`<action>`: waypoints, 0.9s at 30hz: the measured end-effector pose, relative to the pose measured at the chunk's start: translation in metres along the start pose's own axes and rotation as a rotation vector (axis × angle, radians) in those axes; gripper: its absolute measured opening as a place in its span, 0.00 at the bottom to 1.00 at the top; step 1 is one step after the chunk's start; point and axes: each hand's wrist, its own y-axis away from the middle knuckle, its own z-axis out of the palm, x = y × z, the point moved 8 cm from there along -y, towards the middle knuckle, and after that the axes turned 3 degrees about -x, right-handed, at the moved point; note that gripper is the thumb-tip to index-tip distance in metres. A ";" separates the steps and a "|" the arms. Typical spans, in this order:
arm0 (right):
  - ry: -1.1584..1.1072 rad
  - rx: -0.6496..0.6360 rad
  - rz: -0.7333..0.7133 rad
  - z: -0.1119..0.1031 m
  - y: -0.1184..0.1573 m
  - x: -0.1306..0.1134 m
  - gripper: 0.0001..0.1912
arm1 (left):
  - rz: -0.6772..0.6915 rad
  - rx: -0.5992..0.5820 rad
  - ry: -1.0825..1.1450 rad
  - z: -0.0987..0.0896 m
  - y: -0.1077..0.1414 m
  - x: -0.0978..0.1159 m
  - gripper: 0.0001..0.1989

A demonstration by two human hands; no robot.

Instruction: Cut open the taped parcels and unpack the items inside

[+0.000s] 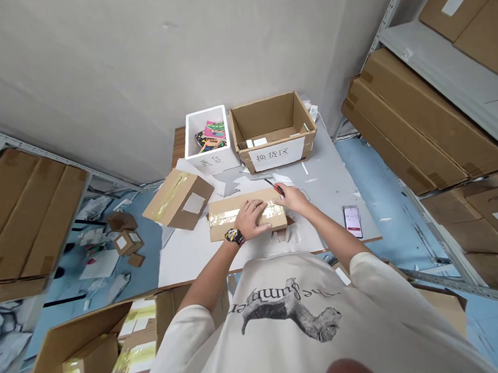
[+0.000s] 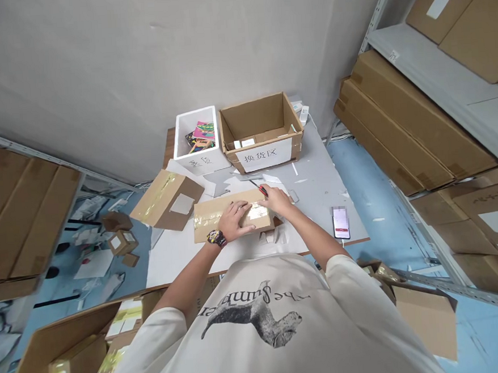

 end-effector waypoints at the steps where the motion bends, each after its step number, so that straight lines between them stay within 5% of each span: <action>1: 0.040 -0.039 0.026 0.000 -0.008 -0.005 0.37 | -0.004 -0.013 -0.013 0.002 -0.001 0.001 0.43; 8: 0.131 -0.166 0.007 0.001 -0.039 -0.027 0.30 | -0.145 -0.067 -0.236 0.015 -0.019 0.014 0.45; 13: -0.266 -0.252 -0.040 -0.008 -0.013 0.015 0.30 | -0.212 -0.084 -0.301 0.014 -0.033 0.024 0.45; 18: -0.430 -0.503 -0.018 -0.003 0.023 0.059 0.20 | -0.197 -0.075 -0.291 0.014 -0.030 0.029 0.42; 27: -0.500 -0.747 0.068 0.020 0.023 0.047 0.24 | -0.170 -0.057 -0.319 0.016 -0.021 0.033 0.42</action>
